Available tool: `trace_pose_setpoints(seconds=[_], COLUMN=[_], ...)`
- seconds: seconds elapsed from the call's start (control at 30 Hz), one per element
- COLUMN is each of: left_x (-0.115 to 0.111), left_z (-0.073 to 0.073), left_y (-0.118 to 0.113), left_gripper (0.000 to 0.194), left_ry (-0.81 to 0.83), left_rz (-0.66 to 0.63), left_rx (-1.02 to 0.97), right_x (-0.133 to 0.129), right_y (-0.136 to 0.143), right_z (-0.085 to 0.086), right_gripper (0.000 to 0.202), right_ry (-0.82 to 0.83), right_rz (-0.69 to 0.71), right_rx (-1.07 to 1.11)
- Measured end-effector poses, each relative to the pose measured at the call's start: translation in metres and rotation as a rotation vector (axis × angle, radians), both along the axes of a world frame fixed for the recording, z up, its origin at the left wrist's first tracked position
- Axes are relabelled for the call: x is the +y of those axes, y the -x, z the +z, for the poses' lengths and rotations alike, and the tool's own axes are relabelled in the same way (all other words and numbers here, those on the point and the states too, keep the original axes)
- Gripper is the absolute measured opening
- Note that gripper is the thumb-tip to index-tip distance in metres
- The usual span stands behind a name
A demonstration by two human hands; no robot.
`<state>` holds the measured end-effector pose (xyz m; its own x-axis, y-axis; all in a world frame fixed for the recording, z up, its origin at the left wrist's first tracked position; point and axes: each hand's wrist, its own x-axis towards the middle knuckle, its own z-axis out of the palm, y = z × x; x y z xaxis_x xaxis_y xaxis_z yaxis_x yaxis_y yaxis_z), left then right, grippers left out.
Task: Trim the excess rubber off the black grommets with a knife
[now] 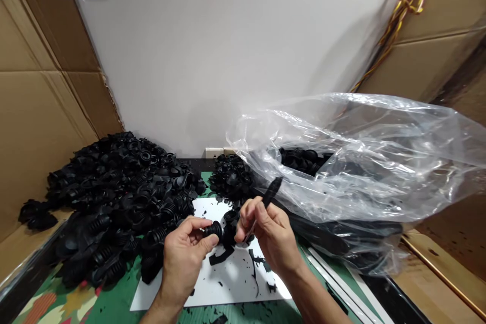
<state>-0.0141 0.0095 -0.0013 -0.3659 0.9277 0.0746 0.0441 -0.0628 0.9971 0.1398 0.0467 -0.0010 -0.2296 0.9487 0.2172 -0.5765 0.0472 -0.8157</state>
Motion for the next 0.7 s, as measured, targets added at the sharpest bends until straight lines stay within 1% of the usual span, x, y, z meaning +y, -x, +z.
trace_pose_setpoints(seconds=[0.1, 0.17, 0.23, 0.33, 0.43, 0.7], left_x=[0.0009, 0.0018, 0.0027, 0.0037, 0.0043, 0.005], left_z=[-0.0003, -0.0016, -0.0029, -0.0045, -0.0063, -0.0073], left_y=[0.0013, 0.0027, 0.0041, 0.0051, 0.0052, 0.0059], left_gripper=[0.025, 0.029, 0.031, 0.034, 0.035, 0.035], left_ry=[0.07, 0.073, 0.064, 0.057, 0.051, 0.032], left_rz=[-0.008, -0.008, -0.006, -0.005, -0.003, -0.004], left_rx=[-0.062, -0.089, -0.108, -0.135, -0.153, -0.156], right_x=[0.001, 0.0017, 0.0028, 0.0047, 0.0054, 0.0036], right_y=[0.0014, 0.0026, 0.003, 0.0019, 0.0004, -0.0004], right_z=[-0.0027, -0.0041, -0.0047, -0.0047, -0.0033, 0.0011], right_gripper=[0.04, 0.042, 0.042, 0.04, 0.039, 0.039], right_ry=[0.143, 0.218, 0.271, 0.299, 0.279, 0.283], right_rz=[0.105, 0.193, 0.25, 0.23, 0.209, 0.233], right_rx=[-0.061, -0.063, -0.037, 0.004, 0.025, 0.061])
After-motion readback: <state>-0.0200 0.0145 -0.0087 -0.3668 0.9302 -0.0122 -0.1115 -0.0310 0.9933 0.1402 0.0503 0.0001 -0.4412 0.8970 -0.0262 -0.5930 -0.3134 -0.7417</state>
